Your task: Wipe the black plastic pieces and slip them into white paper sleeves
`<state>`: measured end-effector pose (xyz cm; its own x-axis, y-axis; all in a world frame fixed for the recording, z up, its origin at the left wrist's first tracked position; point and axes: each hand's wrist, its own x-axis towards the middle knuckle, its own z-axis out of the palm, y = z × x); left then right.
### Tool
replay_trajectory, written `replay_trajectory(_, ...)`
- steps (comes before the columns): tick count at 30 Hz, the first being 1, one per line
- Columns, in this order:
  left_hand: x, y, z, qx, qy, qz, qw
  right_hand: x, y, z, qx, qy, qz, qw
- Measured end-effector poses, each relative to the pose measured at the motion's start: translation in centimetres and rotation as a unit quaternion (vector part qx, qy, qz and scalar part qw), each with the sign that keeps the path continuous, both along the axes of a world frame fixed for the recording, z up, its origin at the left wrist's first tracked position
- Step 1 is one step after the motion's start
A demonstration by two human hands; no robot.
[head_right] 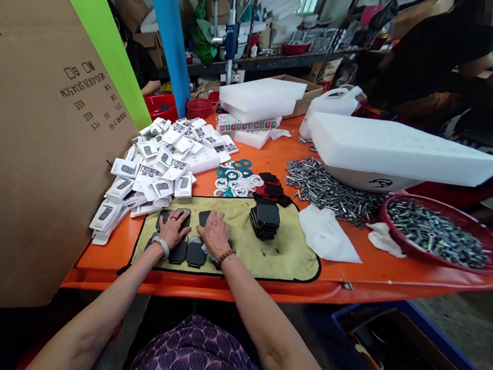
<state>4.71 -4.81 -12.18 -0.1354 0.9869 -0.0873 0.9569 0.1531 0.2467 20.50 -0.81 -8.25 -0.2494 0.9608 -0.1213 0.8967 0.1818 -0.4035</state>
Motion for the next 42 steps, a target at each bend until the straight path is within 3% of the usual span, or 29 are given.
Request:
replay_trajectory(5,-0.6,-0.3,0.3,-0.012,-0.003,-0.014,1.0,-0.5,-0.6,-0.7,-0.014,0.022,0.048,0.999)
replay_trajectory(8,-0.7,-0.6,0.8,-0.013,-0.014,-0.016,1.0,3.0,-1.2,0.7,0.02,0.08,0.061,0.995)
replay_trajectory(11,0.3,-0.7,1.5,0.023,-0.034,-0.011,0.999,8.6,-1.2,2.9,0.073,0.137,0.012,0.988)
replay_trajectory(14,3.2,0.3,2.6,0.079,-0.083,-0.05,0.992,14.1,-0.2,4.8,0.11,0.103,-0.109,0.983)
replay_trajectory(16,6.1,1.5,3.3,0.103,-0.133,-0.1,0.981,16.3,0.9,5.3,0.111,0.051,-0.163,0.979)
replay_trajectory(19,11.0,3.9,3.4,0.108,-0.209,-0.155,0.96,16.8,2.7,4.9,0.059,-0.004,-0.178,0.982)
replay_trajectory(22,14.9,6.0,2.6,0.089,-0.252,-0.192,0.944,16.1,4.2,3.9,0.004,0.008,-0.155,0.988)
replay_trajectory(25,16.9,6.7,1.4,0.071,-0.275,-0.208,0.936,16.2,5.2,2.9,-0.031,0.048,-0.168,0.984)
replay_trajectory(27,17.3,6.6,0.9,0.07,-0.28,-0.211,0.934,16.9,5.7,2.1,-0.015,0.078,-0.203,0.976)
replay_trajectory(30,17.3,6.1,1.0,0.066,-0.264,-0.216,0.938,18.0,6.2,0.7,0.022,0.208,-0.274,0.939)
replay_trajectory(33,17.3,5.8,1.7,0.046,-0.237,-0.211,0.947,18.6,6.2,-0.6,0.036,0.417,-0.35,0.838)
replay_trajectory(35,17.3,5.8,2.3,0.036,-0.231,-0.203,0.951,18.9,5.4,-0.9,0.044,0.485,-0.376,0.789)
replay_trajectory(39,17.0,5.0,3.4,0.06,-0.313,-0.166,0.933,19.9,1.3,0.3,0.039,0.508,-0.374,0.775)
replay_trajectory(42,17.0,3.0,3.9,0.074,-0.469,-0.071,0.877,19.7,-3.3,1.6,-0.065,0.511,-0.332,0.79)
